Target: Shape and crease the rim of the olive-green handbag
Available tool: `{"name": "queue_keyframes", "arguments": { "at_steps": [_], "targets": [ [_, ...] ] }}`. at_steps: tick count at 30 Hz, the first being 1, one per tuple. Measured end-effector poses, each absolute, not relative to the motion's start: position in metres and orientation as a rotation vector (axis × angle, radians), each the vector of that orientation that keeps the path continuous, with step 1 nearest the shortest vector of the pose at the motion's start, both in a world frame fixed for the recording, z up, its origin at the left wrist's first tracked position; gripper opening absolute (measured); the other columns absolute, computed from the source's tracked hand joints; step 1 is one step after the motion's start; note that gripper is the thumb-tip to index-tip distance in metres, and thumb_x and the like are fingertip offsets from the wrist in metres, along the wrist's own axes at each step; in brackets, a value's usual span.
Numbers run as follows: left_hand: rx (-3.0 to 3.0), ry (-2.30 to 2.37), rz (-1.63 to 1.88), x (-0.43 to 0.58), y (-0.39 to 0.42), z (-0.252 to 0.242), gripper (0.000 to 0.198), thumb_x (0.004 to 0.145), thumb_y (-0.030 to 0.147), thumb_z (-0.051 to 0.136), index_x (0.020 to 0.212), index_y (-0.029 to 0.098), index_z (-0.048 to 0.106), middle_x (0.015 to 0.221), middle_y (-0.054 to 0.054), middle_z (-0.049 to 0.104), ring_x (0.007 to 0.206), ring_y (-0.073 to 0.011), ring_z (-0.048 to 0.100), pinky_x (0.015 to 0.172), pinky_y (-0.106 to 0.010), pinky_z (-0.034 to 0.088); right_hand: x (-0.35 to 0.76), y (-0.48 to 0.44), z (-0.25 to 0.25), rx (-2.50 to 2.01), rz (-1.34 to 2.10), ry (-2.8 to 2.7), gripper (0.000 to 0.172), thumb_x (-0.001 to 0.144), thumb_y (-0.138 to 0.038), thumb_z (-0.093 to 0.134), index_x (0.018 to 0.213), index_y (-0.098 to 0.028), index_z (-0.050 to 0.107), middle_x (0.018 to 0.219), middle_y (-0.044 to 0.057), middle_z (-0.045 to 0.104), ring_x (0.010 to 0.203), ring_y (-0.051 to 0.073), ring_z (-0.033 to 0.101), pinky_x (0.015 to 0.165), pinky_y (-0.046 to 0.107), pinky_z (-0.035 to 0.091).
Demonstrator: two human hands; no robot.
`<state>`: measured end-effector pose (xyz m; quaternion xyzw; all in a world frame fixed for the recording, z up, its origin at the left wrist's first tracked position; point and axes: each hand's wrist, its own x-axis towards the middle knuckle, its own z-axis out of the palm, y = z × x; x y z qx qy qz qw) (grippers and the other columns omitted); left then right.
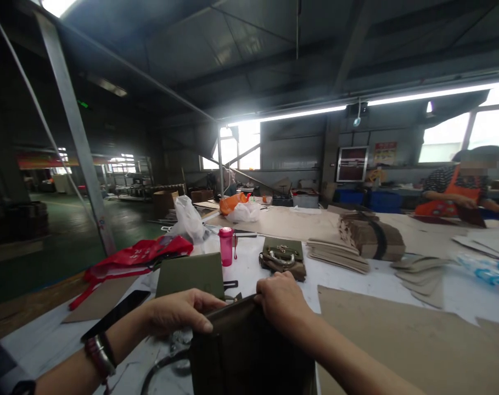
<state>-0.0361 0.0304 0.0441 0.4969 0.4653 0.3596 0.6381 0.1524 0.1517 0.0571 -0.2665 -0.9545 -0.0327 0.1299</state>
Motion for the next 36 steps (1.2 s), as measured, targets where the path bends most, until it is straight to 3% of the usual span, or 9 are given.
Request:
{"name": "queue_keyframes", "arguments": {
  "at_steps": [5,10,13,18,25,30,36],
  "targets": [
    [1.027,1.091,0.974,-0.036,0.033,0.041,0.044,0.069,0.027,0.06,0.108,0.01,0.052,0.104,-0.011,0.058,0.095,-0.0188,0.052,0.084,-0.026,0.037,0.153,0.154,0.058,-0.802,-0.094,-2.767,0.016,0.077,-0.025,0.049,0.074,-0.02,0.064,0.071,0.005,0.062,0.075,0.02,0.054,0.07,0.029,0.034],
    [0.953,1.249,1.213,-0.034,0.029,0.028,0.053,0.071,0.042,0.056,0.113,0.012,0.047,0.109,-0.012,0.055,0.097,-0.0194,0.052,0.083,-0.029,0.037,0.154,0.16,0.059,-0.857,-0.113,-2.756,0.017,0.077,-0.026,0.049,0.075,-0.02,0.064,0.073,0.006,0.063,0.076,0.021,0.056,0.069,0.029,0.034],
    [1.05,1.373,1.257,-0.036,0.028,0.021,0.054,0.063,0.038,0.065,0.109,0.013,0.051,0.103,-0.008,0.059,0.095,-0.0183,0.052,0.085,-0.027,0.035,0.152,0.161,0.059,-0.896,-0.138,-2.748,0.018,0.077,-0.027,0.049,0.073,-0.018,0.064,0.072,0.007,0.064,0.075,0.021,0.057,0.068,0.029,0.034],
    [1.194,1.419,1.238,-0.049,0.043,0.014,0.036,0.06,0.036,0.065,0.081,0.007,0.063,0.075,-0.006,0.064,0.068,-0.0154,0.056,0.068,-0.025,0.04,0.151,0.152,0.061,-0.922,-0.189,-2.746,0.019,0.078,-0.026,0.047,0.072,-0.017,0.063,0.072,0.007,0.064,0.074,0.023,0.058,0.065,0.03,0.035],
    [1.276,1.337,1.28,-0.044,0.068,0.016,0.045,0.057,0.022,0.066,0.101,0.014,0.058,0.094,-0.004,0.061,0.082,-0.0134,0.052,0.072,-0.02,0.038,0.165,0.154,0.059,-0.962,-0.114,-2.707,0.013,0.078,-0.023,0.048,0.077,-0.019,0.06,0.074,0.005,0.062,0.074,0.021,0.056,0.064,0.028,0.034],
    [1.299,1.316,1.279,-0.035,0.076,0.01,0.024,0.062,0.029,0.062,0.074,0.009,0.063,0.062,0.0,0.058,0.057,-0.0086,0.047,0.055,-0.018,0.034,0.169,0.152,0.054,-1.003,-0.022,-2.629,0.016,0.077,-0.018,0.05,0.093,-0.019,0.051,0.07,0.003,0.058,0.07,0.019,0.053,0.063,0.026,0.034],
    [1.308,1.32,1.298,-0.041,0.087,0.001,0.025,0.059,0.032,0.064,0.068,0.009,0.063,0.057,0.002,0.055,0.053,-0.0076,0.044,0.052,-0.018,0.031,0.17,0.144,0.051,-0.871,-0.009,-2.644,0.009,0.075,-0.014,0.051,0.083,-0.018,0.048,0.071,0.002,0.056,0.07,0.019,0.05,0.066,0.028,0.034]
  ]
}}
